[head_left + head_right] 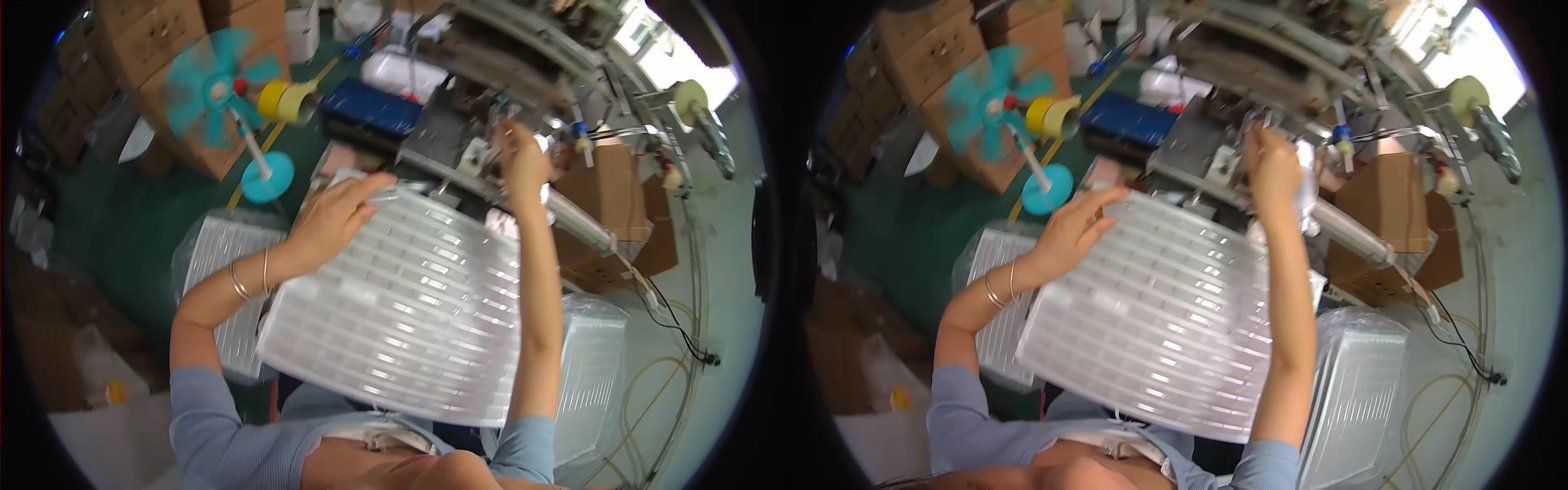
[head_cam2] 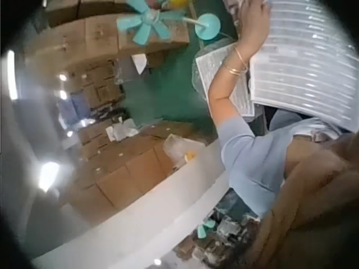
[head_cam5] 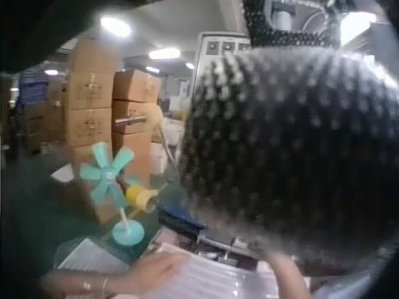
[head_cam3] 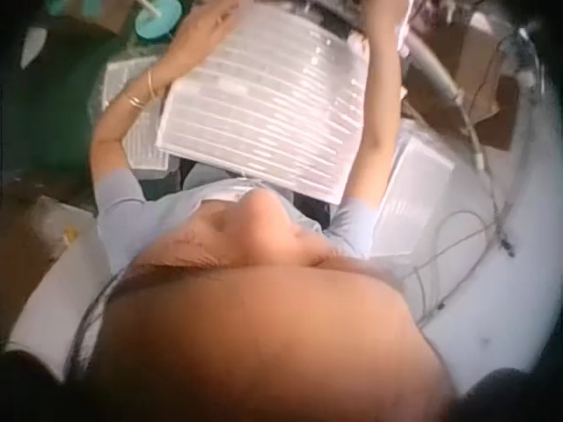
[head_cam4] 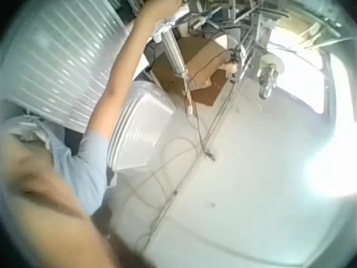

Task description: The person repeatedly picks up small transparent plastic components and inserts them into a larger ribbed plastic tray. They then place the assembled tray into a machine and retrieve it, repeating this cycle continuously. The person stacks the finished trays on the table.

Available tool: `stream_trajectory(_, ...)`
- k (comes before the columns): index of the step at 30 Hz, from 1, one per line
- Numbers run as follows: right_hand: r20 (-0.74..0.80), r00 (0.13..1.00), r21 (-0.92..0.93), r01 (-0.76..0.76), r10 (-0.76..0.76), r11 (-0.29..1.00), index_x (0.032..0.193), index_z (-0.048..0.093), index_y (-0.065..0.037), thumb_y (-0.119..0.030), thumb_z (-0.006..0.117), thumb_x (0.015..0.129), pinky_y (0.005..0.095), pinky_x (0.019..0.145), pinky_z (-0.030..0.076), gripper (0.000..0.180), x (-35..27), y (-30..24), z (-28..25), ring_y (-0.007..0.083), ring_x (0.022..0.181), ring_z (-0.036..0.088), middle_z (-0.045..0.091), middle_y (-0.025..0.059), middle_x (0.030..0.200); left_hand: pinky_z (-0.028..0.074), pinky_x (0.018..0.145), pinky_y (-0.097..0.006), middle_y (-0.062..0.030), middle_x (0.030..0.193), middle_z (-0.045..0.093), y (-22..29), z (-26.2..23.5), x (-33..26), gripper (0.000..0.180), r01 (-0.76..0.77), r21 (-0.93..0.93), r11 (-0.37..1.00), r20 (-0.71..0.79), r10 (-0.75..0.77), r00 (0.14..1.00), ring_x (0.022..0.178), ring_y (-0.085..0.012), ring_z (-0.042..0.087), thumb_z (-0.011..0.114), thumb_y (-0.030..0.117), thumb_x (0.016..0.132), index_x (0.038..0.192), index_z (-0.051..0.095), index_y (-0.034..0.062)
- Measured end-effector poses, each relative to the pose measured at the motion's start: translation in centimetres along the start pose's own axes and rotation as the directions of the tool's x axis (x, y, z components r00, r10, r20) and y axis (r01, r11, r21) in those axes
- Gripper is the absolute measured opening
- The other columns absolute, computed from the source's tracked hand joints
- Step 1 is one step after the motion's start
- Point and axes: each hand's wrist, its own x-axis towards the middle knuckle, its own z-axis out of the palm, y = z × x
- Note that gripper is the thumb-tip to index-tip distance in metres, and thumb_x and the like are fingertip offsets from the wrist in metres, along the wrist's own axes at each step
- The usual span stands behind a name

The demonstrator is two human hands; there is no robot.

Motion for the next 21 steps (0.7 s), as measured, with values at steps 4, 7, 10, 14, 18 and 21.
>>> stream_trajectory(4, -0.174, 0.968, 0.052, 0.191, -0.180, 0.980, 0.110, 0.060, -0.004, -0.016, 0.063, 0.084, 0.0393, 0.076, 0.046, 0.030, -2.4, -0.7, -1.8, 0.0320, 0.087, 0.060, 0.063, 0.0167, 0.097, 0.048, 0.076, -0.031, -0.0110, 0.113, 0.059, 0.0, -1.6, -3.6, 0.033, 0.203, -0.091, 0.975, 0.165, -0.186, 0.968, 0.090, -0.0219, 0.059, 0.060, 0.000, 0.080, 0.113, 0.059, 0.0050)
stream_trajectory(7, 0.015, 0.990, 0.219, 0.133, -0.139, 0.967, 0.107, 0.061, -0.005, -0.009, 0.063, 0.082, 0.0375, 0.071, 0.047, 0.026, -7.7, -3.1, -3.6, 0.0300, 0.079, 0.060, 0.062, 0.0107, 0.092, 0.049, 0.076, -0.032, -0.0112, 0.109, 0.059, -1.1, 0.1, -6.9, 0.031, 0.020, -0.044, 0.999, 0.198, -0.011, 0.980, 0.089, -0.0250, 0.059, 0.062, 0.002, 0.079, 0.110, 0.059, 0.0043)
stream_trajectory(10, 0.370, 0.869, 0.391, 0.175, -0.329, 0.904, 0.103, 0.064, -0.009, -0.006, 0.065, 0.078, 0.0340, 0.062, 0.050, 0.026, -13.5, -6.5, -4.8, 0.0263, 0.072, 0.060, 0.061, 0.0070, 0.088, 0.049, 0.075, -0.034, -0.0106, 0.103, 0.059, -0.8, 1.7, -9.2, 0.028, -0.107, 0.086, 0.991, 0.308, 0.076, 0.948, 0.089, -0.0265, 0.059, 0.064, 0.005, 0.077, 0.105, 0.060, 0.0038)
stream_trajectory(14, 0.543, 0.693, 0.426, 0.260, -0.474, 0.867, 0.107, 0.063, -0.013, -0.006, 0.063, 0.076, 0.0315, 0.059, 0.052, 0.032, -17.4, -9.3, -4.8, 0.0223, 0.073, 0.060, 0.058, 0.0054, 0.086, 0.043, 0.083, -0.037, -0.0079, 0.100, 0.059, -0.9, 1.8, -10.3, 0.022, -0.275, 0.350, 0.896, 0.346, 0.149, 0.926, 0.092, -0.0233, 0.058, 0.065, 0.009, 0.075, 0.097, 0.061, 0.0056)
stream_trajectory(18, 0.604, 0.596, 0.351, 0.396, -0.528, 0.849, 0.110, 0.059, -0.013, -0.007, 0.058, 0.078, 0.0315, 0.058, 0.052, 0.032, -18.4, -9.8, -3.9, 0.0206, 0.077, 0.060, 0.056, 0.0052, 0.088, 0.040, 0.088, -0.038, -0.0083, 0.104, 0.059, -0.5, 1.6, -10.4, 0.019, -0.312, 0.469, 0.826, 0.294, 0.186, 0.937, 0.097, -0.0232, 0.057, 0.065, 0.010, 0.075, 0.093, 0.062, 0.0060)
stream_trajectory(21, 0.632, 0.576, 0.311, 0.425, -0.519, 0.850, 0.103, 0.058, -0.011, -0.006, 0.059, 0.077, 0.0323, 0.059, 0.053, 0.027, -18.7, -9.9, -3.8, 0.0219, 0.077, 0.060, 0.056, 0.0065, 0.089, 0.041, 0.087, -0.037, -0.0093, 0.105, 0.059, -0.9, 1.3, -10.1, 0.020, -0.288, 0.471, 0.834, 0.318, 0.144, 0.937, 0.100, -0.0238, 0.055, 0.065, 0.008, 0.074, 0.093, 0.062, 0.0048)
